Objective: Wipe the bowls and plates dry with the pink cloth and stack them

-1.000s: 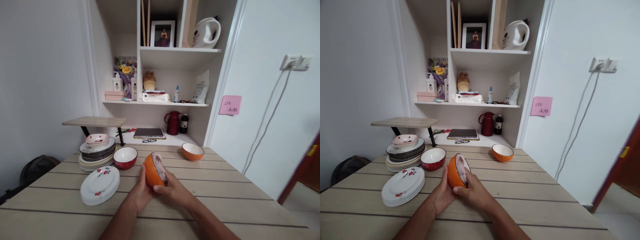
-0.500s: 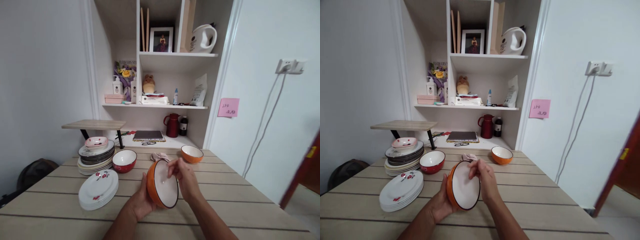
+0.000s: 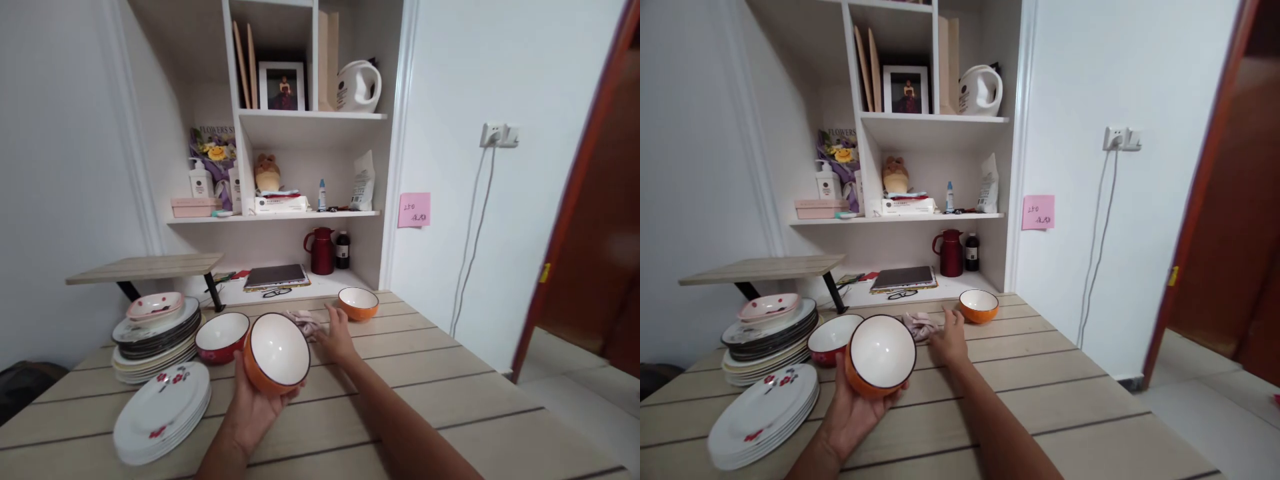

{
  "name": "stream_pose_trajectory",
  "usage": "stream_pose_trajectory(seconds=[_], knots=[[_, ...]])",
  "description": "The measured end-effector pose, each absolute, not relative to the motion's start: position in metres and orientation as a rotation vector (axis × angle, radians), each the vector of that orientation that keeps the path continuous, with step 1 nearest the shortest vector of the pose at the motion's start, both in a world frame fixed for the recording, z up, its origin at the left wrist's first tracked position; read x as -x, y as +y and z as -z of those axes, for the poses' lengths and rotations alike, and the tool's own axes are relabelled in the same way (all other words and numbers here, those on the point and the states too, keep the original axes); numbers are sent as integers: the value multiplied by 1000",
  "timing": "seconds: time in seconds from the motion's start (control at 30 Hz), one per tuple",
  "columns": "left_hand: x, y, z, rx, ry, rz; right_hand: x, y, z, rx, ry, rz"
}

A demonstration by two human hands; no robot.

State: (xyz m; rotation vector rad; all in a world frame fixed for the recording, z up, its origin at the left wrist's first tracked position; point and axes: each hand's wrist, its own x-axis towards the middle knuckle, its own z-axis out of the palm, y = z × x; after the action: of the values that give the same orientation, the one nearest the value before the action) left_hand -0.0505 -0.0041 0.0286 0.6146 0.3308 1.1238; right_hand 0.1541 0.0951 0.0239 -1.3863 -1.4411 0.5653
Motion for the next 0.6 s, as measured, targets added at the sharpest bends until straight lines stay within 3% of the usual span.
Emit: stream_pose_trajectory(seconds=[0.23, 0.6], knots=[[46, 0, -30, -542, 444, -1168, -121, 105, -36, 1186, -1647, -698], [37, 10, -30, -519, 413, -1073, -121, 56, -62, 896, -1213, -964]])
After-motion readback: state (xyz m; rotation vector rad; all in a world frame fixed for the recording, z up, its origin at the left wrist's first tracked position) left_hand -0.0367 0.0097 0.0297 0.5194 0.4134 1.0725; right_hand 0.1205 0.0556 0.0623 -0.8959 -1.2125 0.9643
